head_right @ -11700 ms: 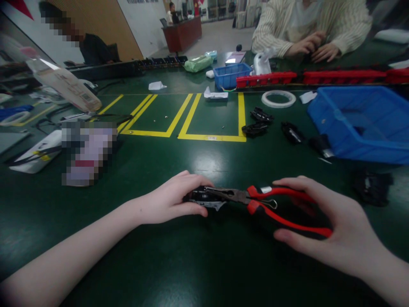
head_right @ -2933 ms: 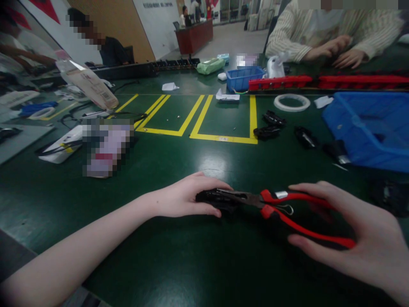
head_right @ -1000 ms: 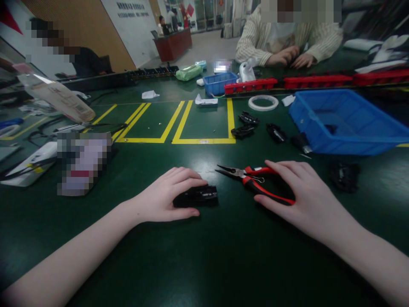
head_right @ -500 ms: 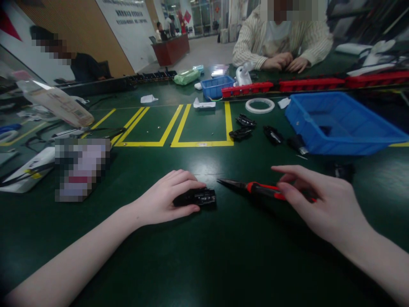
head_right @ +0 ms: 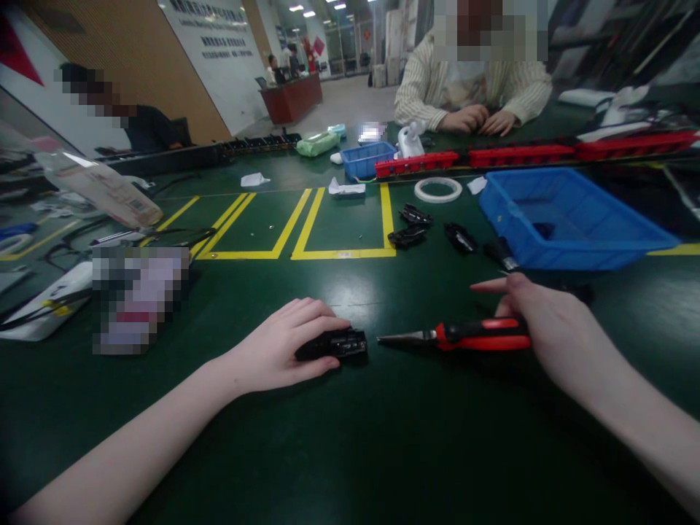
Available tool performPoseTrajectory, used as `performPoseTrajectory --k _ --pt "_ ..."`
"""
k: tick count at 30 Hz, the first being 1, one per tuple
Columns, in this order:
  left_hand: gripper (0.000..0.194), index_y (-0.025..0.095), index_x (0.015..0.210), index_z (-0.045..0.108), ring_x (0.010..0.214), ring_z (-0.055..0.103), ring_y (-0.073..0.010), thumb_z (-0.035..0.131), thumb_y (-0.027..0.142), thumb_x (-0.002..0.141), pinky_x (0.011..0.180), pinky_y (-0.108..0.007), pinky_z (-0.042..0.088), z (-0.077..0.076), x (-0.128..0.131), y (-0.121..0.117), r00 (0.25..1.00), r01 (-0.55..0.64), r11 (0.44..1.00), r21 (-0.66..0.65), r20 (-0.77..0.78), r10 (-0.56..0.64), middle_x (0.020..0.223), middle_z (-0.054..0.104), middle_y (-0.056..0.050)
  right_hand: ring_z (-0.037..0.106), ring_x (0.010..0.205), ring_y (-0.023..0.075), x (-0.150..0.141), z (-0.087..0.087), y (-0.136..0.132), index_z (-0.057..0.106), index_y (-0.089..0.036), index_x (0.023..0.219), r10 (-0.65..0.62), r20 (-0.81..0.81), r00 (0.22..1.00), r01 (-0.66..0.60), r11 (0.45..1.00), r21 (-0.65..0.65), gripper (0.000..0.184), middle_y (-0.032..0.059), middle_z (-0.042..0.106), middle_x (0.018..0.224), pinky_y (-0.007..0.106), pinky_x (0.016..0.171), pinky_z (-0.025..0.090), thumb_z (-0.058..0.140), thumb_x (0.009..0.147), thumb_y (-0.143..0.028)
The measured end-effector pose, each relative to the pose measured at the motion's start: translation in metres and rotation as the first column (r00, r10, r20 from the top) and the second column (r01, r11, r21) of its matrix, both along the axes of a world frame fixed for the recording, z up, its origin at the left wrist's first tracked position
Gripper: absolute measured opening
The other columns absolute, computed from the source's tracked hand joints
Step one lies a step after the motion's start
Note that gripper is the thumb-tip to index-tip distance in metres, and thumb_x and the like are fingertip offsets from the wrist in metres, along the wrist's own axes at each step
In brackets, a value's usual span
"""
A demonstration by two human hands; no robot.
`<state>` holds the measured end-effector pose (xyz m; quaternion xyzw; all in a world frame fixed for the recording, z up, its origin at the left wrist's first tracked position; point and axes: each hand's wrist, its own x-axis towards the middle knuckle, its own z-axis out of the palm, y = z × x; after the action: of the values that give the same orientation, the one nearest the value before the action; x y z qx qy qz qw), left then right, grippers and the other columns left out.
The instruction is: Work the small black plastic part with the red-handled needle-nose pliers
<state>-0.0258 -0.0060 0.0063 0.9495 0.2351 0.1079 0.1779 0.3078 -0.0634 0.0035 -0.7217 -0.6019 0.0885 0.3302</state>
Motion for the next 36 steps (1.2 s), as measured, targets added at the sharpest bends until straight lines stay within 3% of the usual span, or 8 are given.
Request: performPoseTrajectory --k 3,6,13,18,22,26,29,36 --pt "0.040 0.017 0.126 0.053 0.102 0.055 -0.0210 0.060 0.035 0.091 0.086 -0.035 0.046 0.000 0.000 -0.001 1.000 -0.001 1.000 0.017 -0.015 0.002 0.114 0.060 -0.007 0.066 0.065 0.0245 0.002 -0.002 -0.006 0.072 -0.022 0.087 -0.056 -0.044 0.997 0.054 0.998 -0.036 0.077 0.0081 0.069 0.078 0.038 0.053 0.050 0.026 0.078 -0.083" --pt "0.039 0.018 0.126 0.053 0.102 0.055 -0.0205 0.060 0.034 0.091 0.087 -0.034 0.046 0.001 0.000 0.000 1.000 -0.004 1.000 0.018 -0.029 0.005 0.115 0.060 -0.006 0.065 0.066 0.0230 0.002 -0.003 -0.012 0.071 -0.023 0.093 -0.066 -0.030 0.997 0.066 0.998 0.006 0.072 0.0066 0.069 0.079 0.036 0.054 0.049 0.026 0.082 -0.078" --pt "0.044 0.016 0.127 0.052 0.100 0.056 -0.0211 0.060 0.037 0.090 0.085 -0.035 0.046 0.000 0.002 -0.001 0.998 -0.006 0.999 0.043 -0.055 0.008 0.112 0.060 -0.007 0.065 0.086 0.0217 0.002 -0.011 -0.010 0.066 -0.019 0.101 0.017 0.306 0.952 -0.129 0.927 0.352 0.032 0.0092 0.069 0.095 0.037 0.078 0.050 0.045 0.093 -0.041" --pt "0.041 0.015 0.122 0.055 0.097 0.056 -0.0215 0.061 0.038 0.088 0.083 -0.035 0.046 0.002 0.003 -0.002 0.998 -0.021 0.999 0.047 -0.062 0.024 0.108 0.060 -0.007 0.062 0.102 0.0250 0.011 -0.021 0.003 0.063 -0.023 0.108 0.257 0.388 0.885 -0.352 0.915 0.198 0.035 0.0094 0.065 0.108 0.042 0.084 0.053 0.047 0.091 -0.049" --pt "0.035 0.015 0.114 0.058 0.094 0.057 -0.0210 0.061 0.036 0.087 0.080 -0.033 0.046 0.003 0.002 0.000 0.999 -0.019 1.000 0.018 -0.041 0.020 0.104 0.061 -0.006 0.059 0.112 0.0297 0.014 -0.029 0.006 0.050 -0.031 0.130 0.461 0.475 0.750 -0.526 0.850 0.004 0.066 0.0083 0.060 0.126 0.050 0.088 0.054 0.059 0.075 -0.067" --pt "0.035 0.013 0.113 0.056 0.090 0.060 -0.0194 0.059 0.035 0.086 0.076 -0.030 0.048 0.000 0.001 0.002 1.000 -0.016 0.999 -0.038 0.016 0.017 0.101 0.064 -0.006 0.059 0.114 0.0313 0.013 -0.035 0.006 0.037 -0.030 0.142 0.462 0.575 0.675 -0.561 0.827 -0.005 0.073 0.0111 0.055 0.134 0.051 0.086 0.055 0.051 0.080 -0.066" --pt "0.033 0.014 0.112 0.056 0.086 0.062 -0.0182 0.057 0.032 0.085 0.075 -0.029 0.048 -0.001 0.002 0.003 1.000 0.011 0.998 -0.066 0.020 -0.009 0.099 0.066 -0.005 0.063 0.105 0.0307 0.013 -0.038 0.010 0.046 -0.027 0.134 0.441 0.621 0.648 -0.577 0.816 0.024 0.061 0.0121 0.060 0.122 0.048 0.079 0.058 0.045 0.085 -0.064" --pt "0.028 0.015 0.101 0.057 0.075 0.062 -0.0160 0.062 0.032 0.079 0.071 -0.027 0.047 -0.001 0.006 -0.001 1.000 0.021 0.998 -0.054 0.013 -0.020 0.086 0.067 -0.002 0.066 0.082 0.0245 0.004 -0.031 0.002 0.057 -0.027 0.111 0.421 0.568 0.707 -0.573 0.812 0.112 0.048 0.0084 0.061 0.104 0.038 0.065 0.058 0.056 0.079 -0.063"
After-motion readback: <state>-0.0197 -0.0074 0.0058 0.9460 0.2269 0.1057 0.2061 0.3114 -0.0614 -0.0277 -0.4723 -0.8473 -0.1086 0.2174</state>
